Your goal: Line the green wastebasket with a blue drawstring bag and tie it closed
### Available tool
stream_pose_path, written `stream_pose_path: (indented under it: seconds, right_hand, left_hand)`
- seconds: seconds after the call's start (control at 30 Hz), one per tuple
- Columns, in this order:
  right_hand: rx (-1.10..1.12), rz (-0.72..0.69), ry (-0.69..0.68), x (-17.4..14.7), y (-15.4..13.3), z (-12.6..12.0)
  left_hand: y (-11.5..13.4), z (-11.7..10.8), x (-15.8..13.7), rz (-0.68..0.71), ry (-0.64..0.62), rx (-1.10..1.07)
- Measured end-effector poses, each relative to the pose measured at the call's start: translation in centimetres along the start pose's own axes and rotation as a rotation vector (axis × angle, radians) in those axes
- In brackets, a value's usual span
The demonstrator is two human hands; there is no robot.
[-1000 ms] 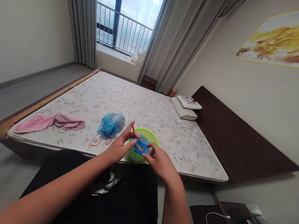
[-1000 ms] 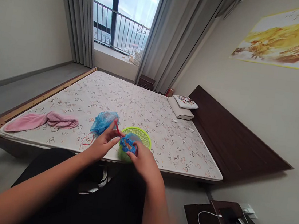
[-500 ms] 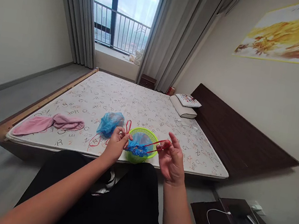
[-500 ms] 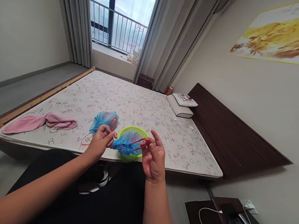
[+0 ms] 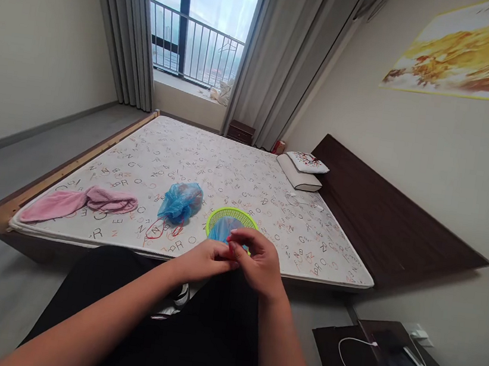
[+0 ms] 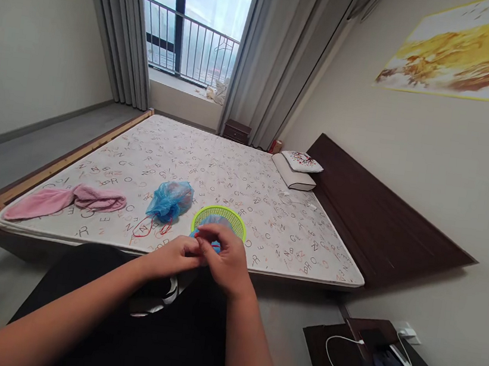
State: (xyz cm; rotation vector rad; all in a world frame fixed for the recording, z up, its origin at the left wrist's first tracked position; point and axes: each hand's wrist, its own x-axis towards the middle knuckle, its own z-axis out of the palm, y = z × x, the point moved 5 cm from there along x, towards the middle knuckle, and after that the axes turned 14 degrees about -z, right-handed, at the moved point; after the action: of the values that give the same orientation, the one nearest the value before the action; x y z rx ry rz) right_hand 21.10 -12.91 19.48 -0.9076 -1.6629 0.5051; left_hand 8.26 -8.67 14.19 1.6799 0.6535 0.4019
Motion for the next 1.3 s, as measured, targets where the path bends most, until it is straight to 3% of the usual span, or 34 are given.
stream_pose_path:
  seconds: [0.1, 0.17, 0.3, 0.47, 0.53, 0.73, 0.87, 1.03, 1.13, 1.2, 1.3]
  right_hand:
    - [-0.223, -0.023, -0.018, 0.0, 1.3, -0.6]
    - [-0.324, 0.030, -0.122, -0.2, 2.4, -0.7]
    - [-0.254, 0.156, -0.305, -1.1, 3.8, -0.2]
    - [-0.157, 0.220, -0.127, -1.8, 3.8, -0.6]
    - [-0.125, 0.232, -0.114, -2.0, 3.7, -0.3]
    - [-0.200, 0.108, -0.556, -2.8, 2.4, 3.2]
    - [-0.298, 0.064, -0.558, -2.7, 2.4, 3.3]
    - [-0.423, -0.059, -0.278, -2.0, 2.9, 2.2]
    - [-0.268, 0.034, -0.293, -2.3, 4.5, 2.9]
    - [-0.148, 0.148, -0.337, -2.8, 5.8, 3.5]
    - [-0.113, 0.245, -0.317, -3.4, 7.1, 4.0]
  left_hand:
    - [-1.0, -0.3, 0.0, -0.088, -0.009, -0.137]
    - [-1.5, -1.1, -0.1, -0.127, 0.021, -0.229]
    - [-2.2, -2.5, -0.3, -0.138, 0.056, -0.326]
    - [-4.0, -3.2, 0.1, -0.227, 0.167, -0.449]
    - [-4.7, -2.9, 0.2, -0.277, 0.189, -0.538]
    - [-5.9, -1.9, 0.4, -0.337, 0.118, -0.875]
    - [-6.1, -2.2, 0.0, -0.354, 0.092, -0.983]
    - [-5.8, -2.8, -0.4, -0.411, -0.002, -0.862]
    - [-5.7, -3.6, -0.5, -0.412, -0.020, -0.664]
    - [-5.7, -4.7, -0.6, -0.363, 0.076, -0.507]
    - [-5.2, -6.4, -0.9, -0.223, 0.321, -0.190]
